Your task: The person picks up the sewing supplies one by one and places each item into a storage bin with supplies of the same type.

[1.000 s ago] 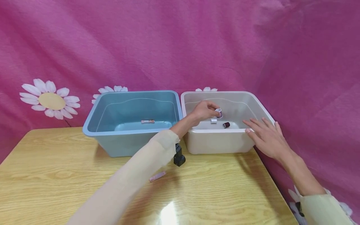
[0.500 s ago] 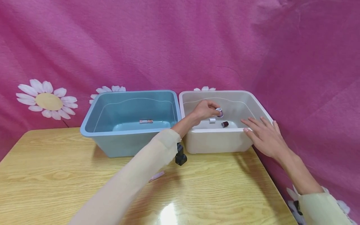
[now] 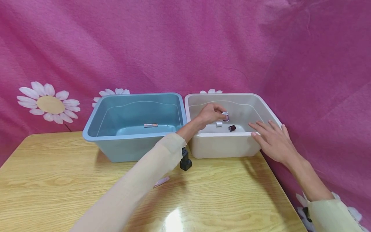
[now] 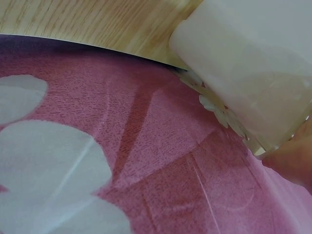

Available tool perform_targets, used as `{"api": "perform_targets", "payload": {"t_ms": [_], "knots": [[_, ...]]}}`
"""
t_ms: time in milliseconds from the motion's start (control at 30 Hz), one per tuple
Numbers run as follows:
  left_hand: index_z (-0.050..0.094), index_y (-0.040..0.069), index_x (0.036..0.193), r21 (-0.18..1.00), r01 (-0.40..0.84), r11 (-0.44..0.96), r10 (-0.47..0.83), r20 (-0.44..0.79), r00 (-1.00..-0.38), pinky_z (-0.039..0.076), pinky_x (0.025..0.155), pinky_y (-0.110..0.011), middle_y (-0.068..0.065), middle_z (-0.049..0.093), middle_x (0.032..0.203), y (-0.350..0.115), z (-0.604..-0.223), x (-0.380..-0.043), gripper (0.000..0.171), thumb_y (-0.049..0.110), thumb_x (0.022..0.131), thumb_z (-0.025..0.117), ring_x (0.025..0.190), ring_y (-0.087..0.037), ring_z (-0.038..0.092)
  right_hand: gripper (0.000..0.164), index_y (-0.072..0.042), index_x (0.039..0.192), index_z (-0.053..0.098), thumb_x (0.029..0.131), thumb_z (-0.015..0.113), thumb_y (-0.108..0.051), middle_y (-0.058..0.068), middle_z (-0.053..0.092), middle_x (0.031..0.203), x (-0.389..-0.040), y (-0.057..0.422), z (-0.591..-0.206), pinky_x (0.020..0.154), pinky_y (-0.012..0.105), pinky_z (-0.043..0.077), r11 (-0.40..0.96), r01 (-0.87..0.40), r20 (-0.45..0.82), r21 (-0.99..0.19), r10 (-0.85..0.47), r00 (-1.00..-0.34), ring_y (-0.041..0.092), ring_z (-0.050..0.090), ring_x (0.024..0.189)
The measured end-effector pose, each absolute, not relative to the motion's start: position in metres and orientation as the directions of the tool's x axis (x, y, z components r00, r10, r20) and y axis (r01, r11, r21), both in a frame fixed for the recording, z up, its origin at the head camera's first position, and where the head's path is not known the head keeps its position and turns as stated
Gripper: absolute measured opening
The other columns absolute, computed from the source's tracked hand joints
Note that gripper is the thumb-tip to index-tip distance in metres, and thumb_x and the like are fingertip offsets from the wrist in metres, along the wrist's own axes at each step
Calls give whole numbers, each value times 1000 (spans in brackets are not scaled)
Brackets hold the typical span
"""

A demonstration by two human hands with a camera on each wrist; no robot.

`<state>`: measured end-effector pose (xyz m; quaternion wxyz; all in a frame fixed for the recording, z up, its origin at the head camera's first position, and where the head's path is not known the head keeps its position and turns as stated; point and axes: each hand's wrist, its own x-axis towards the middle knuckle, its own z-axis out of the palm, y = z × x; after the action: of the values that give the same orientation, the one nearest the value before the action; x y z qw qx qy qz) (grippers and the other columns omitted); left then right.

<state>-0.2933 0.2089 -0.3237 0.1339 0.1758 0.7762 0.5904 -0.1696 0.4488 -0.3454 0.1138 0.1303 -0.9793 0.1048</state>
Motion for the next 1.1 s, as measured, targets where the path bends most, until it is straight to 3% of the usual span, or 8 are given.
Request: {"api": "perform_targets", "payload": {"t_ms": [333,1100], "knots": [[75,4,99,955,149,256,439,22,-898,46,68,-21,2,67,80,209,-325,-293,15,5,85,79,77,-11,60,43,-11,144,52,107,44,-30,22,46,147,-171,449,-346,104,77,5,942,-292,268,-168,-241,-933,55,24,137],[75,5,99,937,176,301,394,46,-918,46,66,-20,1,67,81,212,-327,-294,16,7,83,80,76,-10,59,42,-11,144,52,107,45,-29,22,45,147,-170,449,-347,105,77,2,937,-301,285,-176,-244,-927,54,24,138]]}}
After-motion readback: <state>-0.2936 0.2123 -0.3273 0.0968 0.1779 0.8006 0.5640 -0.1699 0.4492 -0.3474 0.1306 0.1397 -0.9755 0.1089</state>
